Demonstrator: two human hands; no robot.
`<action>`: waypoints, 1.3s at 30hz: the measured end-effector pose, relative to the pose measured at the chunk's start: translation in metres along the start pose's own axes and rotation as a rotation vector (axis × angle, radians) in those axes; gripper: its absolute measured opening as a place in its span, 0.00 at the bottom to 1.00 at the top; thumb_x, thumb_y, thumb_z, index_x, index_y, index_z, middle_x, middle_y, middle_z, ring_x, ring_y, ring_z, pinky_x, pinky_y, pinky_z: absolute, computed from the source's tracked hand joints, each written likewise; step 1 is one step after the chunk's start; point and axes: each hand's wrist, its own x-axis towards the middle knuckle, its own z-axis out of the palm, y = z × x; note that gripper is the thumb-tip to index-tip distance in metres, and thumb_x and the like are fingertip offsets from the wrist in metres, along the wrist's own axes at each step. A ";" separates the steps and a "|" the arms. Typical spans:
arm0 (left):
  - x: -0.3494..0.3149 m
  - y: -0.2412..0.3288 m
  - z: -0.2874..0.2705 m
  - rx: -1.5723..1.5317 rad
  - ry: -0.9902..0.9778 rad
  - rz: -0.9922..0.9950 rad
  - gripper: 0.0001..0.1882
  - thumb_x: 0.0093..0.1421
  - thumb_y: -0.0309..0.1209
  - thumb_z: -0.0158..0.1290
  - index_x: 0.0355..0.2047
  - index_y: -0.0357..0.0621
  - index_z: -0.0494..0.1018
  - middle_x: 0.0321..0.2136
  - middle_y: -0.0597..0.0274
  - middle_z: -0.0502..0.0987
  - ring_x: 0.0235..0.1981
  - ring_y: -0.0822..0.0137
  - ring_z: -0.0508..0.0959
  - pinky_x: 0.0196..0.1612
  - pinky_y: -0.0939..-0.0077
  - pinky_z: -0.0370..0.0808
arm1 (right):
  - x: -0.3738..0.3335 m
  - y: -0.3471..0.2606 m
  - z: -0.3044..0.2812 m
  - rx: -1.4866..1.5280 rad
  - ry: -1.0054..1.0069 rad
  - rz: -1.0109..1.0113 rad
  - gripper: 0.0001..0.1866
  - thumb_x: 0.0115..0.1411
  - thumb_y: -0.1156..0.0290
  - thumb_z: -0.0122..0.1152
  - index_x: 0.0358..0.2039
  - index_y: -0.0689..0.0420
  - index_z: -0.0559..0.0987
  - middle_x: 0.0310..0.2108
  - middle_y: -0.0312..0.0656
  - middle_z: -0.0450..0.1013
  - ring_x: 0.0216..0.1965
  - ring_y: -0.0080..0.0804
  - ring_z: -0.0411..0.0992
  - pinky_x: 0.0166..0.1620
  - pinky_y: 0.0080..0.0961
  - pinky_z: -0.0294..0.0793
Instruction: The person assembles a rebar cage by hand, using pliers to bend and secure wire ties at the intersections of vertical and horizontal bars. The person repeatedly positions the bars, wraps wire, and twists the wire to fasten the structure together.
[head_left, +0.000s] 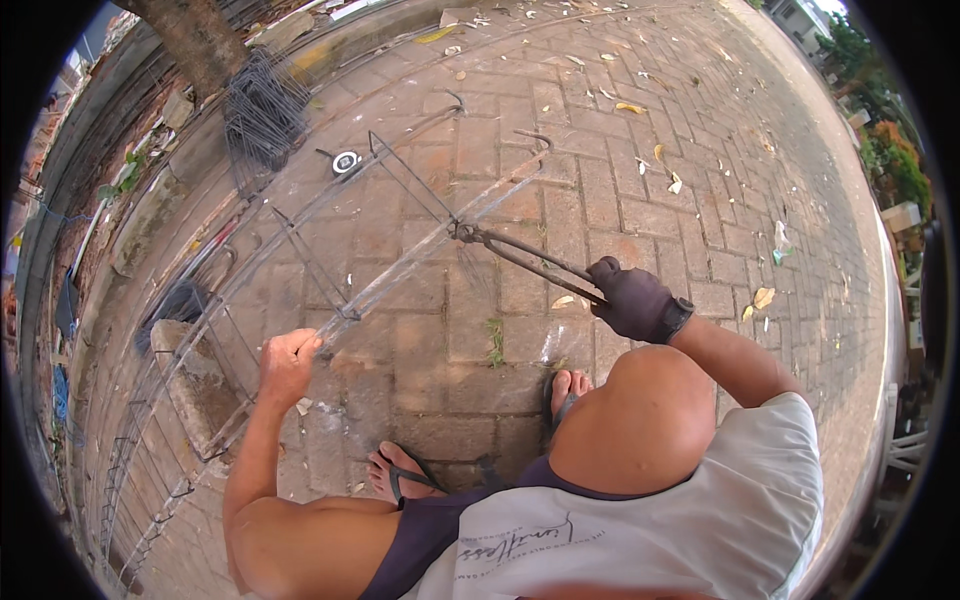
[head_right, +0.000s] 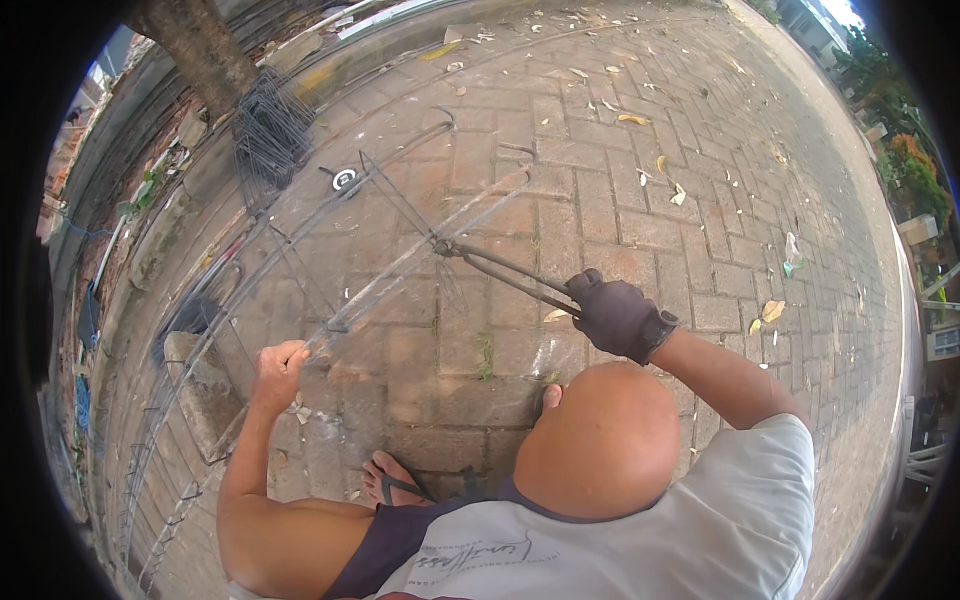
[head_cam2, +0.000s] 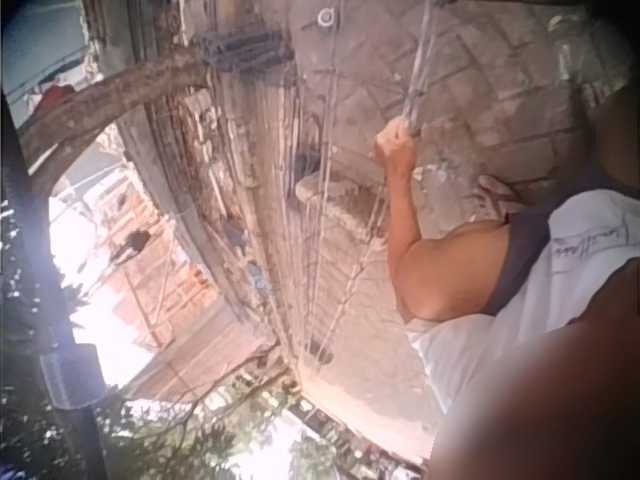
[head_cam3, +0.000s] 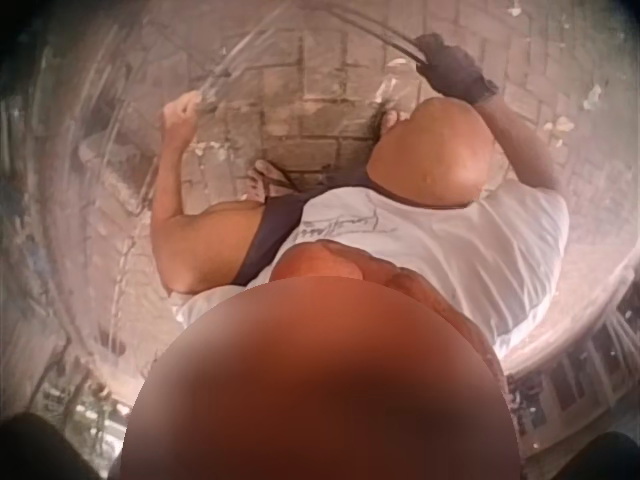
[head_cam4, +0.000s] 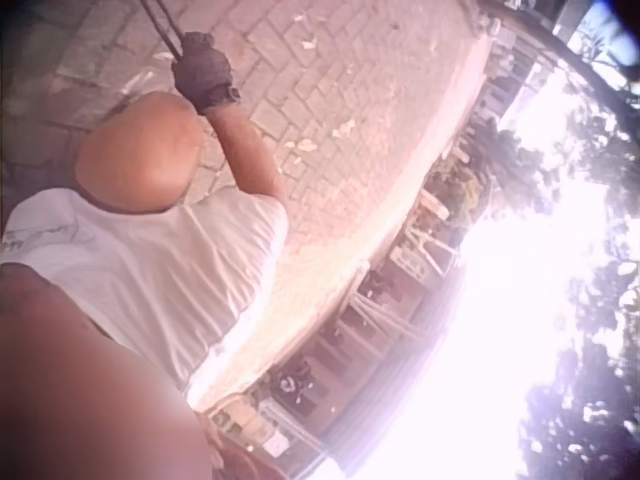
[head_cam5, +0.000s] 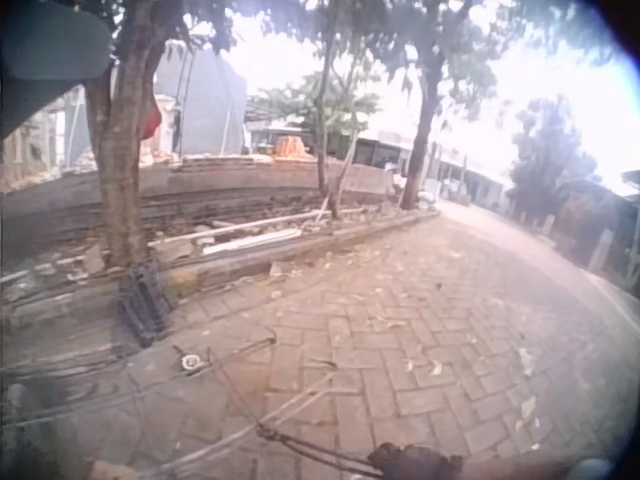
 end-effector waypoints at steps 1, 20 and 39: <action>0.000 -0.001 0.000 0.015 -0.007 -0.010 0.09 0.63 0.29 0.56 0.31 0.33 0.76 0.25 0.40 0.72 0.25 0.43 0.71 0.31 0.58 0.70 | 0.001 0.005 0.007 0.048 0.010 -0.001 0.25 0.56 0.63 0.73 0.48 0.59 0.73 0.32 0.51 0.78 0.38 0.59 0.79 0.43 0.49 0.79; 0.010 -0.012 0.007 -0.106 0.022 0.051 0.08 0.64 0.27 0.56 0.34 0.32 0.77 0.22 0.43 0.68 0.21 0.56 0.65 0.28 0.64 0.68 | -0.006 -0.005 0.027 0.430 -0.028 0.151 0.23 0.65 0.50 0.65 0.34 0.62 0.82 0.27 0.46 0.79 0.26 0.40 0.76 0.33 0.39 0.76; 0.013 -0.017 -0.001 -0.074 -0.083 -0.028 0.09 0.66 0.27 0.56 0.35 0.31 0.79 0.19 0.56 0.69 0.24 0.71 0.67 0.30 0.68 0.68 | 0.014 0.009 0.096 1.548 -0.680 -0.314 0.24 0.61 0.59 0.67 0.48 0.66 0.79 0.34 0.41 0.79 0.30 0.28 0.76 0.35 0.29 0.75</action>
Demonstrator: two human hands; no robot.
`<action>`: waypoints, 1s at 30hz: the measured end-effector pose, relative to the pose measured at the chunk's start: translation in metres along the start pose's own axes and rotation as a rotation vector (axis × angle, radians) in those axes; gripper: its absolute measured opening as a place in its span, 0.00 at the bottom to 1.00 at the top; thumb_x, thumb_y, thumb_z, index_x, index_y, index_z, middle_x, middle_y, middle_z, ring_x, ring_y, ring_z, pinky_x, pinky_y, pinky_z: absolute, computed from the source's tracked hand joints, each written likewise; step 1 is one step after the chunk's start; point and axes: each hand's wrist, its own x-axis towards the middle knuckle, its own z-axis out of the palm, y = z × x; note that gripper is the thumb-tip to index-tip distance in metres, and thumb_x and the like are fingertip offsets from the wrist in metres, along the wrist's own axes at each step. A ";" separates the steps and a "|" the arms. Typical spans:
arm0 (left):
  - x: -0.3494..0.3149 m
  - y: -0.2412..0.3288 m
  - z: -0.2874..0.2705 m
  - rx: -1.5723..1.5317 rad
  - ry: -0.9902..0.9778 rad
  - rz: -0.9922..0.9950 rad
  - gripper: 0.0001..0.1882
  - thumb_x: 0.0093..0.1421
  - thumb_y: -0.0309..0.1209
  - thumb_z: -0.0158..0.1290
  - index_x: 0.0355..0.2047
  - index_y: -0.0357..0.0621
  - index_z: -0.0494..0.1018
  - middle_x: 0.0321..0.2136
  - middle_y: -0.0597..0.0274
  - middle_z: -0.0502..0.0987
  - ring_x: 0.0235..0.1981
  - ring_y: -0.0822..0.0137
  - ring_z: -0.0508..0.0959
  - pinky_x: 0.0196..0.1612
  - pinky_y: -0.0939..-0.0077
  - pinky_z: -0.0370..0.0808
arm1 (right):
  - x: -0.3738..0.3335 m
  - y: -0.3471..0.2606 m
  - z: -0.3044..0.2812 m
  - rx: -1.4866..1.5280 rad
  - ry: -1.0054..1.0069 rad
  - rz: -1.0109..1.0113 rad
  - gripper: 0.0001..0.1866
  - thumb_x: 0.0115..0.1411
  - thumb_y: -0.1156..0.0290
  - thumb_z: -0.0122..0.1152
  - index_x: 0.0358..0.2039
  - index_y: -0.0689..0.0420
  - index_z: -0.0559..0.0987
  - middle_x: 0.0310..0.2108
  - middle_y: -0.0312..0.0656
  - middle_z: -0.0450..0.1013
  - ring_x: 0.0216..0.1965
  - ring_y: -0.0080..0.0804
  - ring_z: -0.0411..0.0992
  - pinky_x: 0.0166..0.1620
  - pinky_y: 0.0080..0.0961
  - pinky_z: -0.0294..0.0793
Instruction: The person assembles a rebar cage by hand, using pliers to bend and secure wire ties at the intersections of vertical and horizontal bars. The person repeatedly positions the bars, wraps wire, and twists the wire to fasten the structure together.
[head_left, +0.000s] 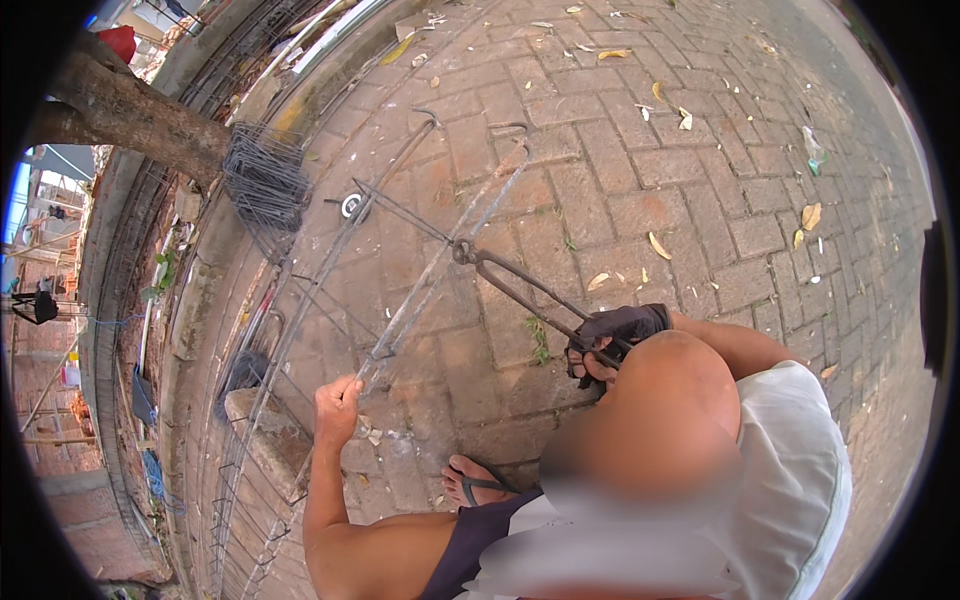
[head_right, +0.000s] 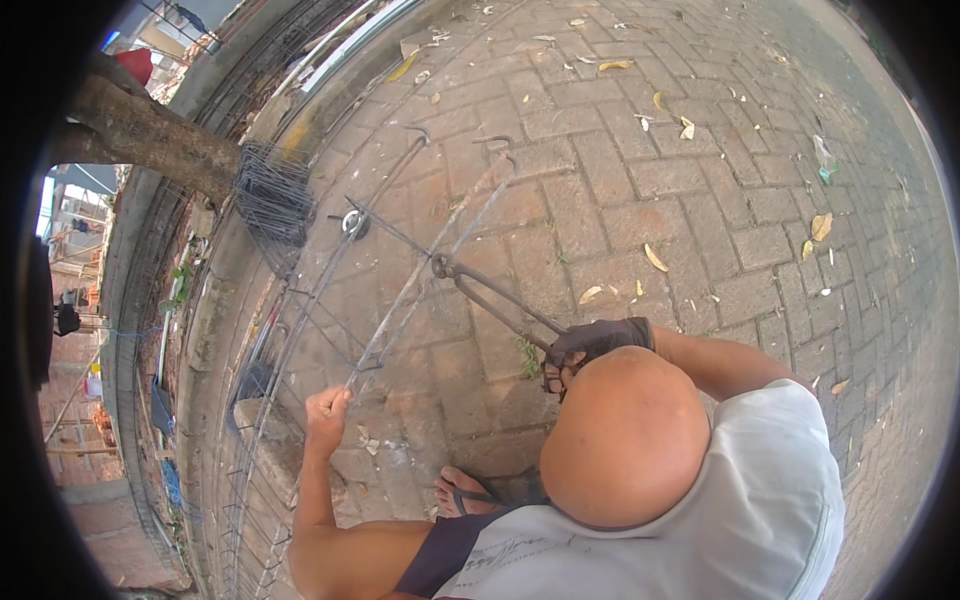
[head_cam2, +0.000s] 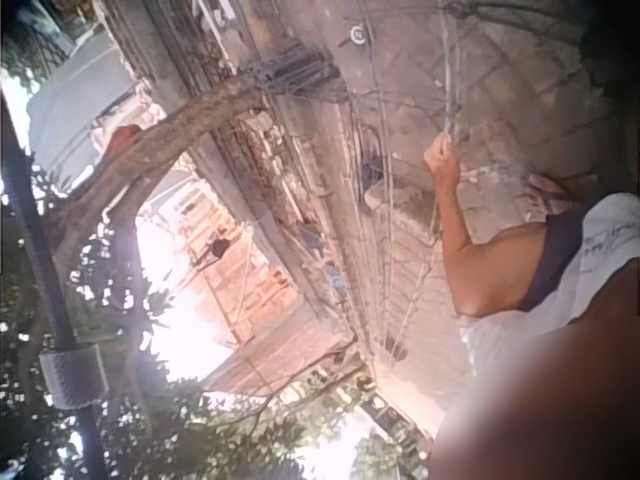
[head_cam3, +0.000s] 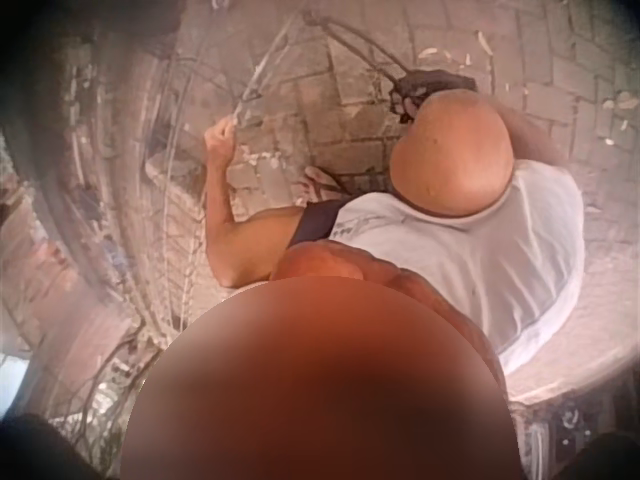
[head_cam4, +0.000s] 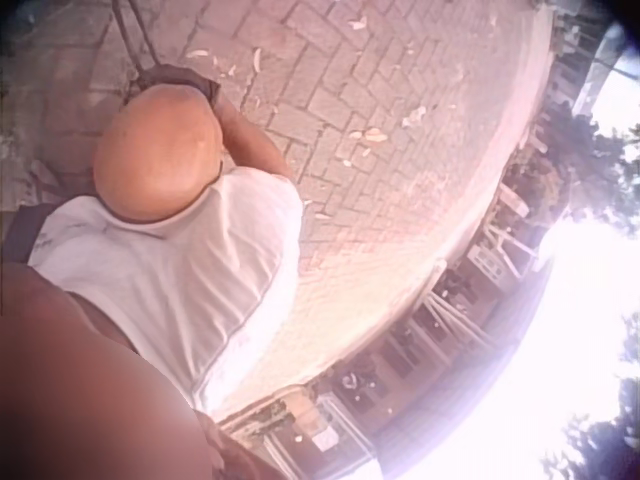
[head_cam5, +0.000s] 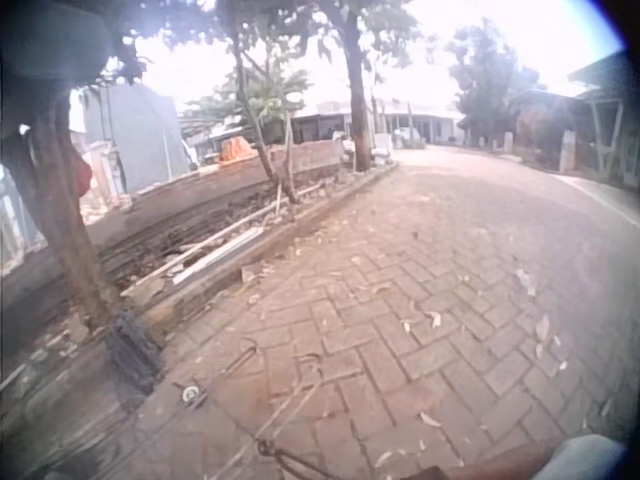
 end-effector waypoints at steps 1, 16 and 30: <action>-0.001 0.001 0.000 -0.001 0.001 0.010 0.09 0.66 0.27 0.56 0.35 0.31 0.79 0.20 0.55 0.69 0.24 0.71 0.67 0.30 0.68 0.68 | -0.001 -0.003 0.003 -0.149 0.084 0.092 0.23 0.61 0.57 0.67 0.46 0.66 0.81 0.33 0.41 0.80 0.30 0.28 0.77 0.37 0.29 0.75; -0.001 -0.005 0.003 -0.024 0.009 0.030 0.08 0.64 0.27 0.57 0.35 0.32 0.80 0.20 0.49 0.72 0.21 0.63 0.68 0.29 0.67 0.69 | -0.019 -0.069 0.011 -1.438 0.753 0.323 0.24 0.63 0.69 0.56 0.60 0.54 0.74 0.49 0.58 0.72 0.44 0.59 0.78 0.48 0.52 0.76; 0.001 -0.001 0.000 0.022 -0.005 0.064 0.11 0.65 0.29 0.56 0.29 0.32 0.73 0.20 0.48 0.66 0.22 0.59 0.63 0.29 0.64 0.67 | -0.004 -0.078 0.027 -1.981 1.168 0.178 0.44 0.50 0.68 0.69 0.68 0.57 0.62 0.60 0.57 0.59 0.62 0.64 0.58 0.60 0.68 0.55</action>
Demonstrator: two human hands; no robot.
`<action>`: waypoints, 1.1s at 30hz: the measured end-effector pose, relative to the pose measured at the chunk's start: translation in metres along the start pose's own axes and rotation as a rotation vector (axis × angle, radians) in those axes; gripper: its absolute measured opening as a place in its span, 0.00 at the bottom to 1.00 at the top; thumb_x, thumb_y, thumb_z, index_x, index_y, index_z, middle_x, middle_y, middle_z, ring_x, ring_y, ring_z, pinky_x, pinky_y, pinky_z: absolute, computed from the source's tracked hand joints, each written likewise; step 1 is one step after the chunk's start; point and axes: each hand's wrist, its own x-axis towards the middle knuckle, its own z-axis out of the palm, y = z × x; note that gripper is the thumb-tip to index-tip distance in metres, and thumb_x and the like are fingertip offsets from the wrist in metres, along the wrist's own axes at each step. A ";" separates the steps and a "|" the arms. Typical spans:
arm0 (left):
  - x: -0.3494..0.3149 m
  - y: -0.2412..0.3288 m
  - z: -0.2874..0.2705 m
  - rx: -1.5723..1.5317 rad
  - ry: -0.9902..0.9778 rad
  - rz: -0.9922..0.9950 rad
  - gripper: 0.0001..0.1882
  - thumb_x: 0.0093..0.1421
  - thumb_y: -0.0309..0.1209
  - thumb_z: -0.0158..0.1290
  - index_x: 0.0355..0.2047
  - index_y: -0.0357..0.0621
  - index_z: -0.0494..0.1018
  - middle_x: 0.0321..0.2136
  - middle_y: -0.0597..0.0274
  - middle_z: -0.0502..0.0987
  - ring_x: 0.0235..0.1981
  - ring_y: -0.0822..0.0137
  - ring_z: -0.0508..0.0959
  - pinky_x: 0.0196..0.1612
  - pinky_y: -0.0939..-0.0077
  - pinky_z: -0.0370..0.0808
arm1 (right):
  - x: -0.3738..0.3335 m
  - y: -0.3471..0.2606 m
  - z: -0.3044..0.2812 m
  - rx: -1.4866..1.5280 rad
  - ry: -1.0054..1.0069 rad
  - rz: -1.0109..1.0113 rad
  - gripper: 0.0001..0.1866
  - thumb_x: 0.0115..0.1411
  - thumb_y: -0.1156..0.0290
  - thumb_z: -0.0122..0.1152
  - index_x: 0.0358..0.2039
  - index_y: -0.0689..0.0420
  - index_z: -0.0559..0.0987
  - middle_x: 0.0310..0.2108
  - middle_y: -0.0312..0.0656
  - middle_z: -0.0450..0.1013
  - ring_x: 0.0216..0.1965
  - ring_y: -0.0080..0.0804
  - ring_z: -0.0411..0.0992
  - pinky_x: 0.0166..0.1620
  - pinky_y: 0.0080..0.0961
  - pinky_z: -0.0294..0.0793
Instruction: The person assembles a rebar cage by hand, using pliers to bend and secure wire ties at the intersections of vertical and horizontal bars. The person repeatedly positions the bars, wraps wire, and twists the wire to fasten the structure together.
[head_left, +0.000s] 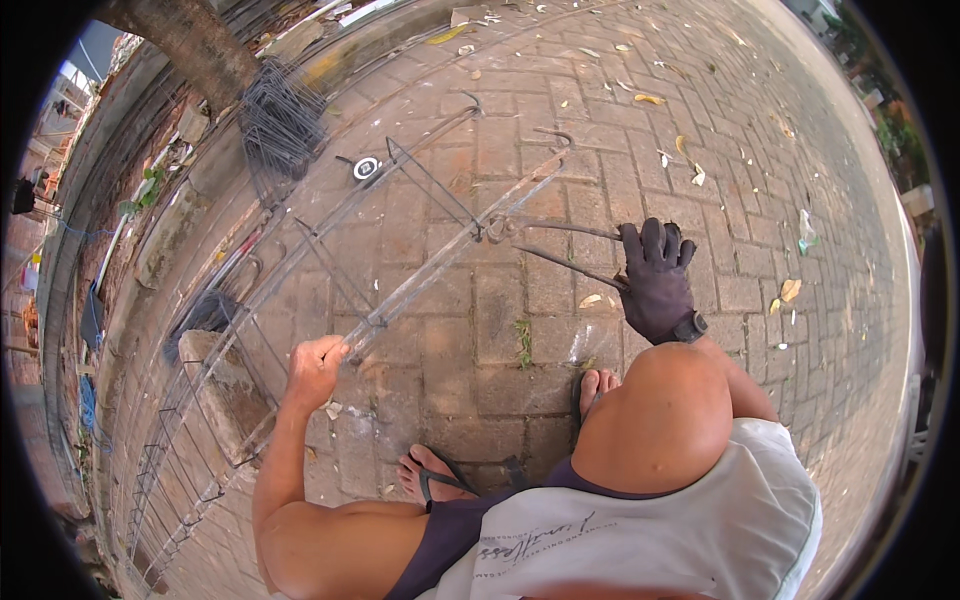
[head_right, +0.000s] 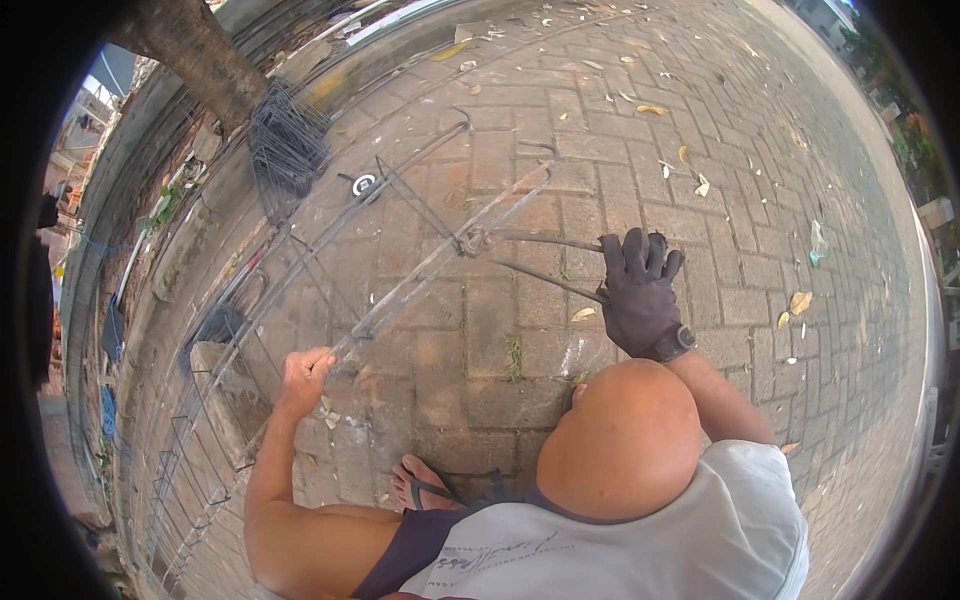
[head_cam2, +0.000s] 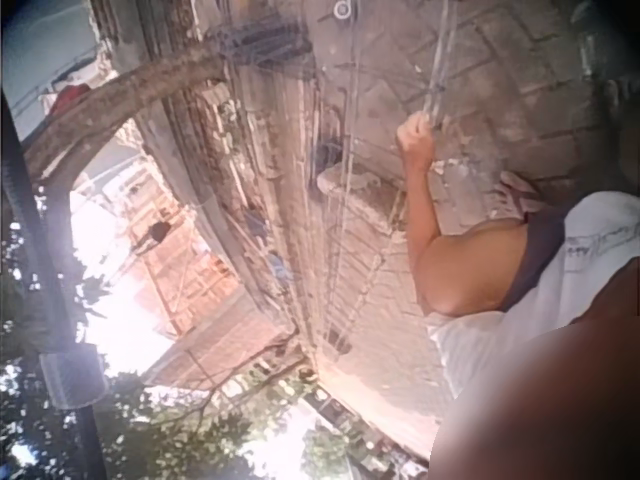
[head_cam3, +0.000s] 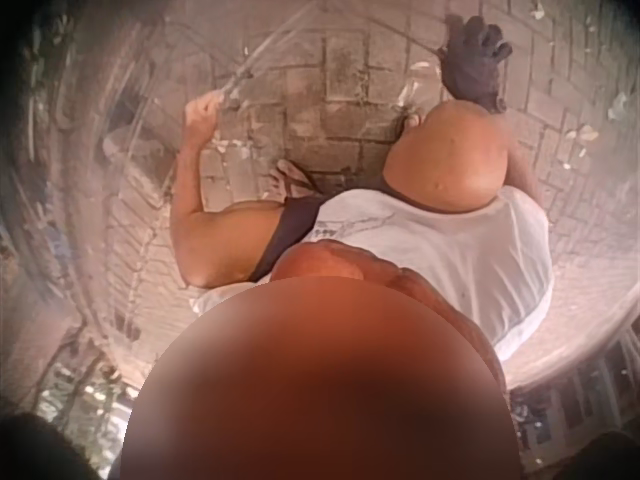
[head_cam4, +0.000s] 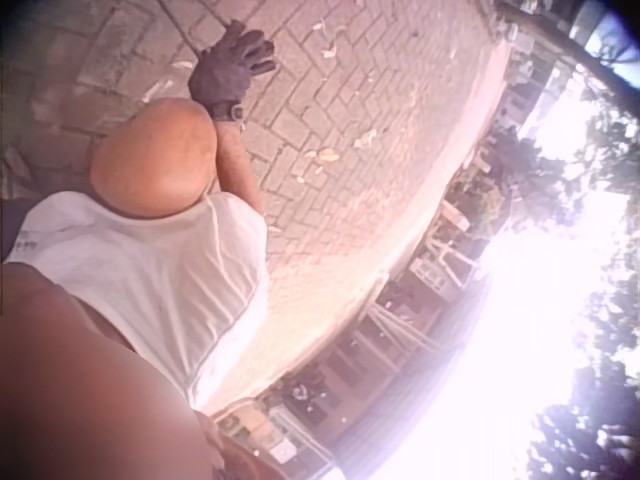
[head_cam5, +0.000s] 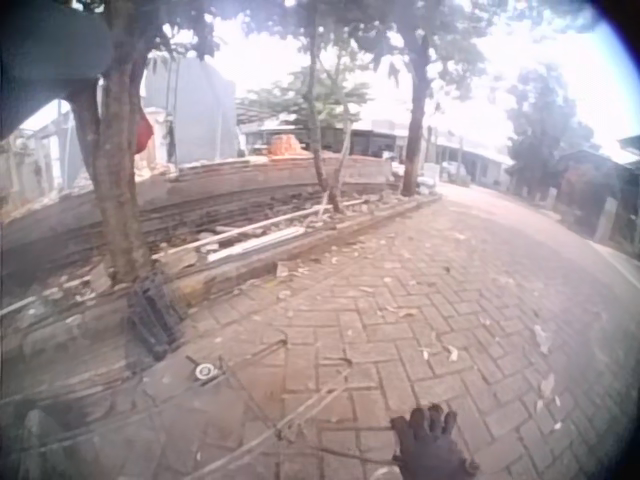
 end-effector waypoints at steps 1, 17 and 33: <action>0.000 0.000 0.000 -0.017 0.005 -0.007 0.11 0.65 0.29 0.56 0.29 0.32 0.73 0.20 0.48 0.65 0.22 0.60 0.62 0.29 0.64 0.67 | 0.001 0.001 -0.001 -0.016 0.034 -0.010 0.44 0.50 0.68 0.69 0.68 0.57 0.62 0.61 0.57 0.58 0.63 0.64 0.58 0.60 0.68 0.55; 0.001 0.005 -0.002 -0.064 -0.014 -0.041 0.13 0.65 0.31 0.54 0.28 0.33 0.71 0.21 0.46 0.63 0.22 0.55 0.61 0.29 0.61 0.66 | 0.016 0.001 -0.024 -0.174 0.172 -0.132 0.28 0.60 0.65 0.64 0.58 0.62 0.70 0.58 0.54 0.62 0.62 0.60 0.61 0.61 0.64 0.58; -0.004 0.008 0.003 0.022 0.043 -0.061 0.13 0.64 0.33 0.55 0.31 0.32 0.74 0.21 0.45 0.69 0.22 0.54 0.67 0.30 0.61 0.69 | 0.041 0.026 -0.025 -0.182 -0.034 -0.221 0.12 0.63 0.62 0.62 0.36 0.59 0.80 0.44 0.47 0.73 0.48 0.48 0.72 0.51 0.45 0.68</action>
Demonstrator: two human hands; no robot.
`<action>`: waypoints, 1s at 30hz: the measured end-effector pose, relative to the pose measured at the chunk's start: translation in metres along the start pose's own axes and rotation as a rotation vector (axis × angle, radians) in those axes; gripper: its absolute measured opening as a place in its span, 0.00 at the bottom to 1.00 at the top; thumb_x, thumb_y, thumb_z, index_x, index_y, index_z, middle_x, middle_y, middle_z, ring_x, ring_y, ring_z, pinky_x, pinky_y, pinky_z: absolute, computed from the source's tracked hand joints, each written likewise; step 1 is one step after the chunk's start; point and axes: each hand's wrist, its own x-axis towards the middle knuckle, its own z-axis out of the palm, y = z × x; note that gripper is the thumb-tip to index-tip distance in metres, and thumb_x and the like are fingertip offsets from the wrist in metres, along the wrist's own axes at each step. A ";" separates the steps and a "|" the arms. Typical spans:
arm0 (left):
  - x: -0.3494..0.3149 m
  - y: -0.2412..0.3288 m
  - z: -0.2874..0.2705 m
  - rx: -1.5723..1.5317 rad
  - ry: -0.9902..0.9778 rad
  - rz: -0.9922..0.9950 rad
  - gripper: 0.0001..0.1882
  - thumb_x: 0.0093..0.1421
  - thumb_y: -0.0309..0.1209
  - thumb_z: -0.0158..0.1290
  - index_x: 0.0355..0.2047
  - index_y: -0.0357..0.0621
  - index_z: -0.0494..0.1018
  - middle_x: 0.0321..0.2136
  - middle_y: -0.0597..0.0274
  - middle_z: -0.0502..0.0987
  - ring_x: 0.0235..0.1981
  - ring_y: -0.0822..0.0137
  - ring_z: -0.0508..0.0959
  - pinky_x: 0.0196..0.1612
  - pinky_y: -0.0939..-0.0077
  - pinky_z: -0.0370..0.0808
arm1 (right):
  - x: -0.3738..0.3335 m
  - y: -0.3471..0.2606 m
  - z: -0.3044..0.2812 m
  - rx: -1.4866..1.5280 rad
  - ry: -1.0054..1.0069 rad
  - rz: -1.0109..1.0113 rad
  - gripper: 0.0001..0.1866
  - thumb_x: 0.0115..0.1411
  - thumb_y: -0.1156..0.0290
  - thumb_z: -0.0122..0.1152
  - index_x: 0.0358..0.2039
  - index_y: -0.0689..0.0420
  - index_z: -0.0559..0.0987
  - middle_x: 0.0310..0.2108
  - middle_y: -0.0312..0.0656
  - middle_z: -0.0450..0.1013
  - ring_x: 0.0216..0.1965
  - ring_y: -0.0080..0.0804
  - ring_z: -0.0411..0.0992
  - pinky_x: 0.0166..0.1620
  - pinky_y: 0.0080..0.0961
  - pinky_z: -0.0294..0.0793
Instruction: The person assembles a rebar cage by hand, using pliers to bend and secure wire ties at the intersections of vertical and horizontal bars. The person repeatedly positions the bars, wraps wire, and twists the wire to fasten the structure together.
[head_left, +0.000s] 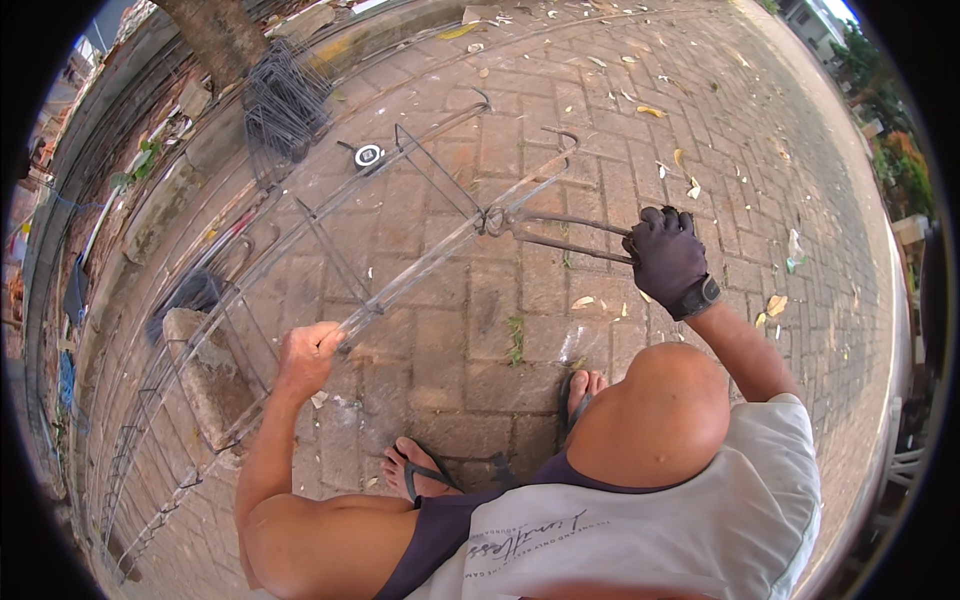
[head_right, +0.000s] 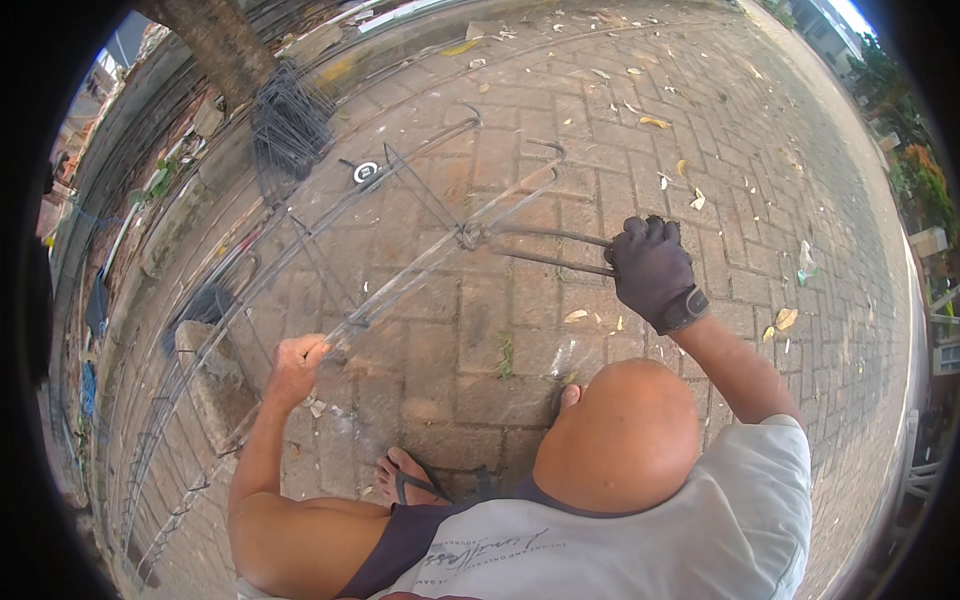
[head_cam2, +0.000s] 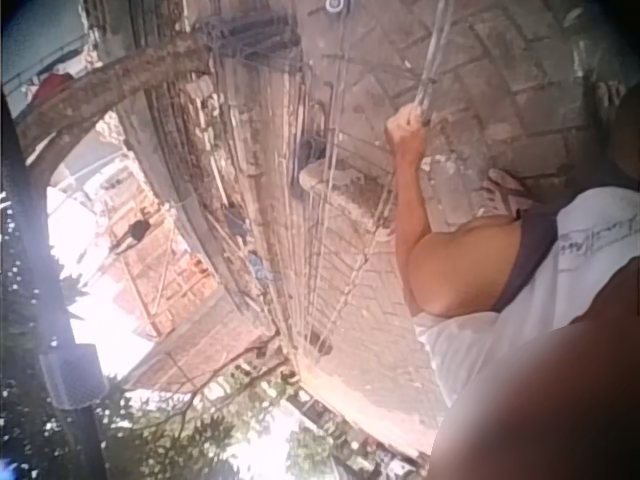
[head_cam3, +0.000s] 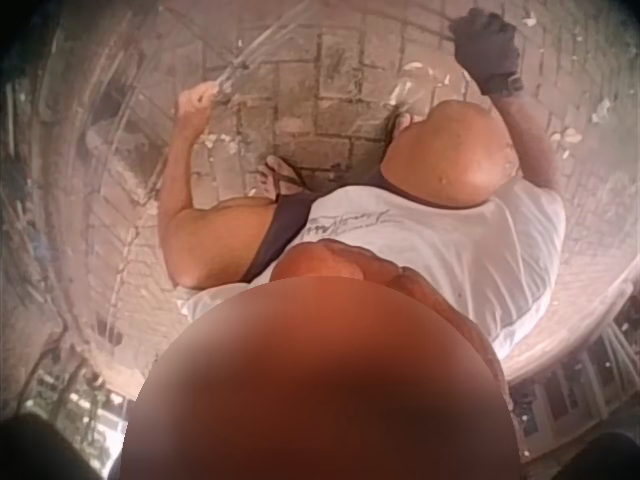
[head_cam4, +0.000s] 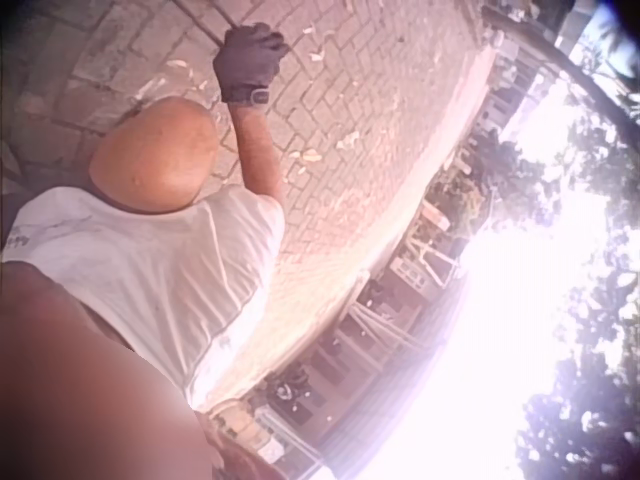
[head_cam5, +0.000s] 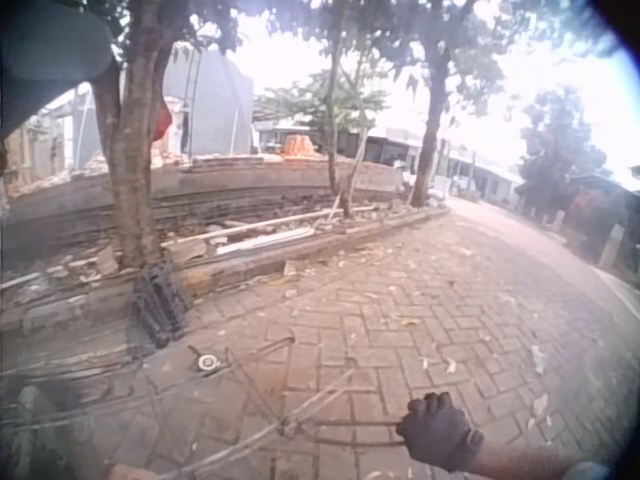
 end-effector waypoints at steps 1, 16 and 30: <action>-0.001 -0.001 0.001 -0.037 0.019 0.026 0.12 0.64 0.33 0.56 0.31 0.33 0.75 0.21 0.45 0.70 0.22 0.54 0.68 0.30 0.61 0.69 | 0.002 0.003 0.001 0.011 0.016 -0.016 0.12 0.63 0.62 0.62 0.36 0.59 0.80 0.44 0.47 0.73 0.47 0.47 0.73 0.52 0.44 0.69; 0.000 0.000 0.000 -0.039 0.037 0.041 0.11 0.64 0.32 0.57 0.30 0.35 0.75 0.22 0.45 0.69 0.22 0.50 0.65 0.29 0.62 0.68 | -0.009 -0.002 -0.012 0.226 -0.193 0.118 0.13 0.64 0.59 0.62 0.34 0.57 0.82 0.39 0.49 0.78 0.42 0.51 0.77 0.48 0.47 0.75; 0.001 0.007 -0.001 -0.053 0.033 -0.003 0.11 0.64 0.31 0.56 0.28 0.35 0.72 0.22 0.43 0.68 0.23 0.45 0.63 0.28 0.59 0.67 | -0.033 -0.020 0.036 1.184 -0.733 0.280 0.21 0.62 0.54 0.63 0.27 0.62 0.83 0.17 0.35 0.72 0.20 0.23 0.67 0.26 0.31 0.67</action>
